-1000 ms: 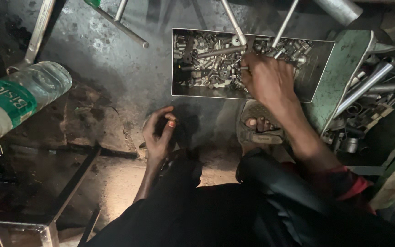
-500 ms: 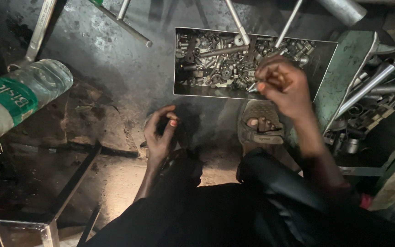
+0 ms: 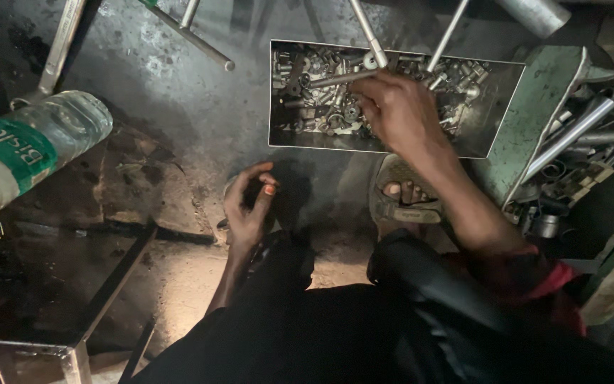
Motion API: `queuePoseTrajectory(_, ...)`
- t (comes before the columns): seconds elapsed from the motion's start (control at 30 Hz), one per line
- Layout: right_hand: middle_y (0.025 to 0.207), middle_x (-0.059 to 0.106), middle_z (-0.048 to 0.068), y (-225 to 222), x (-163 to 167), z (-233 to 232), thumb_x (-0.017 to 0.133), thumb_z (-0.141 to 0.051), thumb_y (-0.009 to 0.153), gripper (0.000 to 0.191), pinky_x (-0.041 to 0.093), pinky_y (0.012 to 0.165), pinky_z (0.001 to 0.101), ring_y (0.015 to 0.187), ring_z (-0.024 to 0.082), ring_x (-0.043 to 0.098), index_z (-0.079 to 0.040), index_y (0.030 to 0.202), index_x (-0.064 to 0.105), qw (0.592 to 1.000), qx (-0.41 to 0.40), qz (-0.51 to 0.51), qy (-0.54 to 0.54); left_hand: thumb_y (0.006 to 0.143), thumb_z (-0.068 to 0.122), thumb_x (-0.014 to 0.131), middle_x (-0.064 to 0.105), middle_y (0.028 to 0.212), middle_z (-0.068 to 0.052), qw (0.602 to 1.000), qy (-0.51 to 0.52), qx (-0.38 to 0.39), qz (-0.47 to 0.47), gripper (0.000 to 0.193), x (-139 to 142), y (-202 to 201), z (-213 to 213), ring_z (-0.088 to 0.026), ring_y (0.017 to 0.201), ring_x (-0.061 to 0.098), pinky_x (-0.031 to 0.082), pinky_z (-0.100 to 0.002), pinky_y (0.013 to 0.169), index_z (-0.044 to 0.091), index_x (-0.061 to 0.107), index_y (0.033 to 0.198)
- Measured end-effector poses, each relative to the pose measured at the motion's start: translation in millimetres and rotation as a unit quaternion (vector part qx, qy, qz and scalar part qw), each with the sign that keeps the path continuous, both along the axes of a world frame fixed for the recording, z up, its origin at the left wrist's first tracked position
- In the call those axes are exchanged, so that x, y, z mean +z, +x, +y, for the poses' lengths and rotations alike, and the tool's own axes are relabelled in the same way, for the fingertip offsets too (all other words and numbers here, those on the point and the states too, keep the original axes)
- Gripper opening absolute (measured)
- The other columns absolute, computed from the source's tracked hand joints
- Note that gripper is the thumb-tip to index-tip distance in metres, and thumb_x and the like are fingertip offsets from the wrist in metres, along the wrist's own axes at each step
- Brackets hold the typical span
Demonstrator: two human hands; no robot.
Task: The person sorts small metal parts from a rectangular tray, picking up individual pieces and placing them on the floor. The person then gathers the sorted parts from the floor and places them back into the tray.
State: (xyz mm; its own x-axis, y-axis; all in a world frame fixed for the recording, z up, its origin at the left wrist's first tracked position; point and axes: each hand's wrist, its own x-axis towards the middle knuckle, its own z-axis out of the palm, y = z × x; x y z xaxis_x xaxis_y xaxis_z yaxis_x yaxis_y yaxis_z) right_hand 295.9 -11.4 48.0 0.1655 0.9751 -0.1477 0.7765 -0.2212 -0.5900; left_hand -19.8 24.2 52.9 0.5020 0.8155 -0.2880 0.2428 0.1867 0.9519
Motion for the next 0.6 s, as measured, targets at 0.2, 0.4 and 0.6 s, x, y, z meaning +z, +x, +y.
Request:
queuePoseTrajectory(0.2, 0.099, 0.076, 0.023, 1, 1, 4, 0.056, 0.018, 0.086, 0.039, 0.055, 0.043, 0.027, 0.078, 0.03, 0.075, -0.002, 0.11, 0.08, 0.993, 0.039, -0.107, 0.033, 0.099, 0.013, 0.068, 0.068, 0.1, -0.005, 0.999, -0.032, 0.006, 0.03, 0.031, 7, 0, 0, -0.015, 0.096, 0.065, 0.052, -0.028, 0.089, -0.002, 0.065, 0.126)
queuePoseTrajectory(0.4, 0.107, 0.077, 0.022, 1, 7, 7, 0.064, 0.011, 0.091, 0.022, 0.058, 0.044, 0.0305, 0.082, 0.031, 0.076, -0.002, 0.1, 0.079, 0.991, 0.059, -0.103, 0.053, 0.099, 0.011, 0.067, 0.069, 0.1, -0.006, 0.999, -0.003, -0.001, 0.039, 0.029, 13, 3, 3, -0.016, 0.099, 0.065, 0.052, -0.029, 0.095, -0.002, 0.066, 0.125)
queuePoseTrajectory(0.6, 0.1, 0.077, 0.02, 7, -4, 5, 0.068, 0.007, 0.091, 0.018, 0.061, 0.053, 0.033, 0.079, 0.027, 0.075, -0.001, 0.103, 0.078, 0.993, 0.072, -0.08, 0.044, 0.1, 0.012, 0.068, 0.069, 0.099, -0.006, 0.999, -0.012, 0.002, 0.032, 0.029, 10, 4, 3, -0.015, 0.096, 0.066, 0.053, -0.029, 0.091, -0.002, 0.066, 0.125)
